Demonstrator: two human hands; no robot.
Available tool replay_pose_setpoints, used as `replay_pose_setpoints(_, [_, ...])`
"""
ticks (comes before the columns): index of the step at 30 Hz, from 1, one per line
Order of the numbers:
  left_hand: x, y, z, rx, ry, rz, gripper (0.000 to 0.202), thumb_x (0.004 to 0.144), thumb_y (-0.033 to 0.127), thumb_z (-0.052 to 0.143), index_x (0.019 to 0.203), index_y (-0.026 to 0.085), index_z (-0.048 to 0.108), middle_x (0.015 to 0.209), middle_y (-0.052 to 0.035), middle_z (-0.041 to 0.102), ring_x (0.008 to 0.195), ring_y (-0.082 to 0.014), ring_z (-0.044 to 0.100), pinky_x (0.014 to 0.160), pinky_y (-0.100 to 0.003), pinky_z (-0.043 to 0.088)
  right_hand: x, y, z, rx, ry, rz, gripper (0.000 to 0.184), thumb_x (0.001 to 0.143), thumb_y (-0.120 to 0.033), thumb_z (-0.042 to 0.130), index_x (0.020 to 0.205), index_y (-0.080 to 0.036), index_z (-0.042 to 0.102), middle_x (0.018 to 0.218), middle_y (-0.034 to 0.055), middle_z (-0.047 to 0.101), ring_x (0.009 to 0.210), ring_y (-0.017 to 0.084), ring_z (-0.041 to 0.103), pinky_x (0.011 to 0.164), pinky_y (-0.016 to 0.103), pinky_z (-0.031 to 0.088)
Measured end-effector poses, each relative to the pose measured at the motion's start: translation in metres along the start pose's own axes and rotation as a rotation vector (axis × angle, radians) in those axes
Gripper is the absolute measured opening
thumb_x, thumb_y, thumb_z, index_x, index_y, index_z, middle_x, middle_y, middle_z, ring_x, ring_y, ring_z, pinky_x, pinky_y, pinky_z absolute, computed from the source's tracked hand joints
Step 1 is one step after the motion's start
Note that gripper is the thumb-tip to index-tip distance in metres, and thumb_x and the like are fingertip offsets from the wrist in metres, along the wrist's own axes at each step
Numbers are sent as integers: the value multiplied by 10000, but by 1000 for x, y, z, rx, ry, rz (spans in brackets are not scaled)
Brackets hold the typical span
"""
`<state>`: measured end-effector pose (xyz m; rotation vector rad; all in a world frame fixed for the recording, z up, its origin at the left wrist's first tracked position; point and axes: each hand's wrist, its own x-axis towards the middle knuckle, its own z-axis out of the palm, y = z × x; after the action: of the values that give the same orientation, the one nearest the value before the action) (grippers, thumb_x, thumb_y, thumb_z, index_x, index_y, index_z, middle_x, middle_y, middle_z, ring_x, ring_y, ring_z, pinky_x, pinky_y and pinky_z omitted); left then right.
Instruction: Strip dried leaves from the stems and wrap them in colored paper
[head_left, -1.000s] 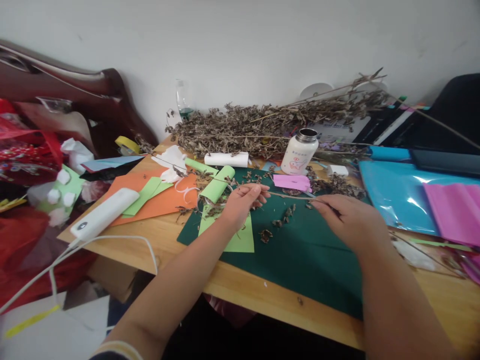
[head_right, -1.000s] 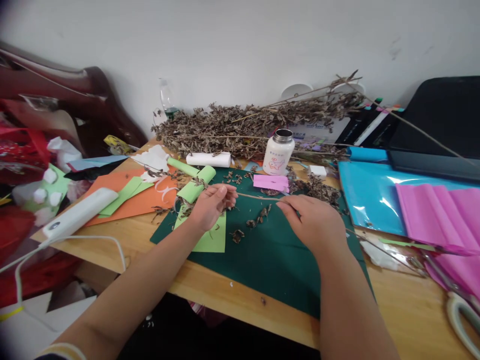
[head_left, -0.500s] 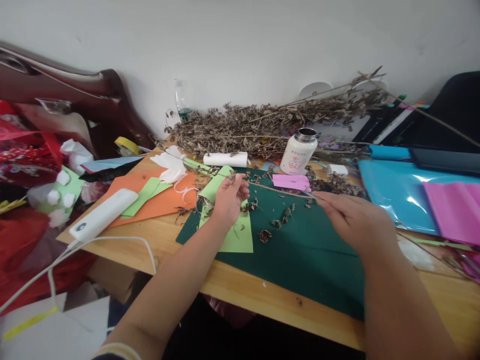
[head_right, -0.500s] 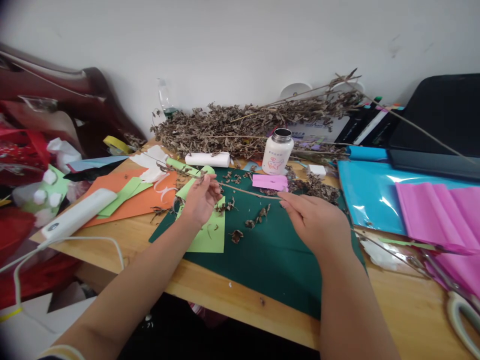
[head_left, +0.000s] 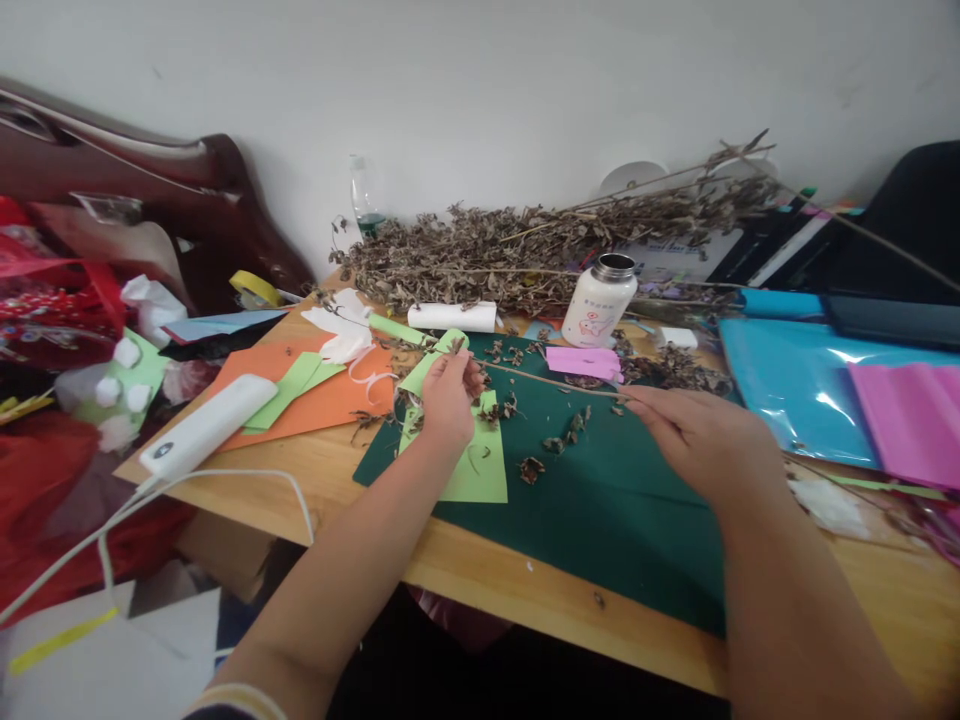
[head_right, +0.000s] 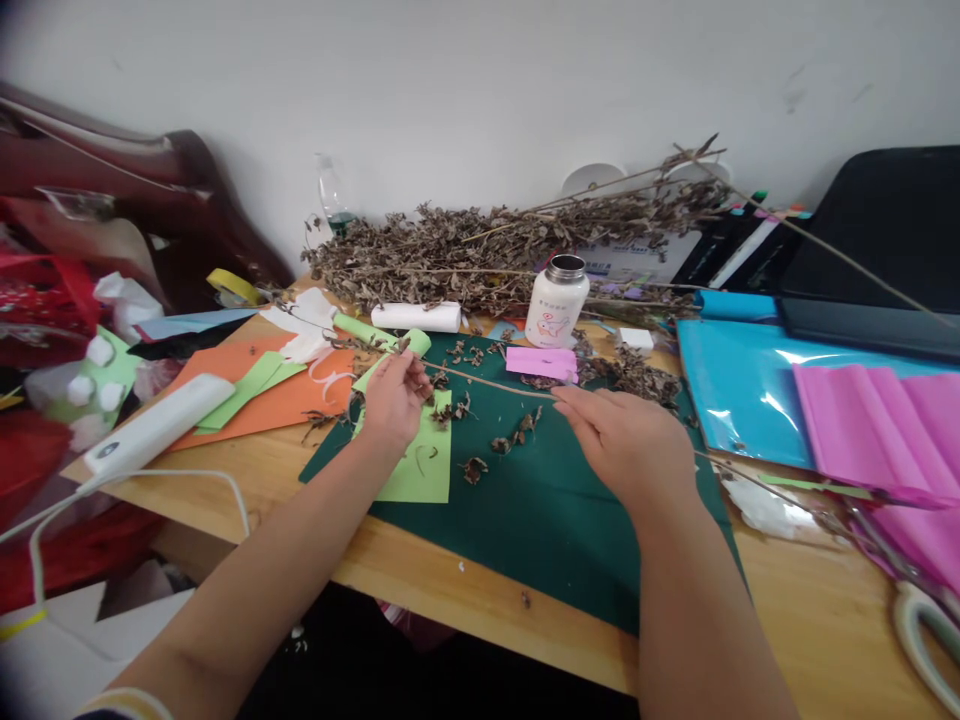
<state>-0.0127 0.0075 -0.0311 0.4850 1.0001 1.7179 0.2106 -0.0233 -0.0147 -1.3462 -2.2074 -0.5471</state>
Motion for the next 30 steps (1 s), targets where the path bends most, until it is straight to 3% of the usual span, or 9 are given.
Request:
replay_pose_setpoints(3, [3, 0, -1, -49, -4, -13, 136, 629, 224, 564, 607, 154, 449, 498, 63, 463, 410, -34, 439, 410, -166, 340, -1, 0, 1, 32, -2, 21, 312, 805, -330, 364, 832, -203, 648, 784, 21, 665, 701, 185, 607, 537, 269, 439])
replay_pose_setpoints(5, [4, 1, -2, -81, -66, -59, 123, 639, 229, 562, 633, 154, 465, 518, 59, 472, 424, -38, 453, 428, -175, 364, -1, 1, 1, 65, 12, 39, 314, 803, -334, 363, 813, -202, 648, 792, 22, 665, 720, 183, 610, 560, 267, 452])
replay_pose_setpoints(8, [4, 3, -2, -129, -217, -125, 83, 658, 197, 547, 713, 155, 502, 570, 50, 501, 460, -38, 474, 496, -199, 419, -1, 3, 0, 103, 19, 74, 318, 798, -345, 365, 804, -194, 644, 789, 26, 666, 733, 183, 612, 582, 266, 468])
replay_pose_setpoints(13, [-1, 8, -2, -168, -476, -166, 198, 674, 119, 535, 851, 207, 515, 662, 52, 529, 522, -42, 493, 558, -221, 444, 0, 5, -5, 175, -90, 115, 323, 795, -357, 353, 825, -194, 631, 821, 33, 660, 769, 198, 608, 622, 290, 477])
replay_pose_setpoints(18, [0, 14, -4, -175, -563, -214, 97, 707, 168, 524, 793, 213, 516, 588, 46, 498, 482, -50, 463, 462, -188, 369, 1, 9, -4, 226, -184, 151, 373, 791, -411, 303, 801, -205, 614, 815, 45, 657, 736, 217, 609, 594, 315, 474])
replay_pose_setpoints(23, [-1, 19, -6, -172, -668, -211, 63, 673, 181, 557, 727, 203, 534, 564, 41, 476, 455, -45, 427, 434, -182, 326, 1, 10, -2, 256, -304, 167, 311, 789, -380, 315, 797, -211, 577, 783, 33, 650, 652, 197, 601, 501, 271, 438])
replay_pose_setpoints(27, [-4, 22, -7, -185, -755, -226, 82, 612, 209, 597, 598, 167, 529, 615, 23, 490, 478, -51, 443, 435, -196, 348, 2, 11, -1, 282, -324, 152, 287, 789, -361, 316, 737, -212, 556, 710, 27, 640, 592, 183, 588, 468, 255, 414])
replay_pose_setpoints(30, [-6, 23, -8, -181, -753, -253, 90, 573, 164, 619, 573, 164, 530, 640, 22, 501, 492, -51, 453, 467, -215, 406, 3, 11, -2, 312, -320, 176, 299, 794, -364, 309, 712, -203, 547, 682, 29, 634, 578, 173, 585, 463, 247, 413])
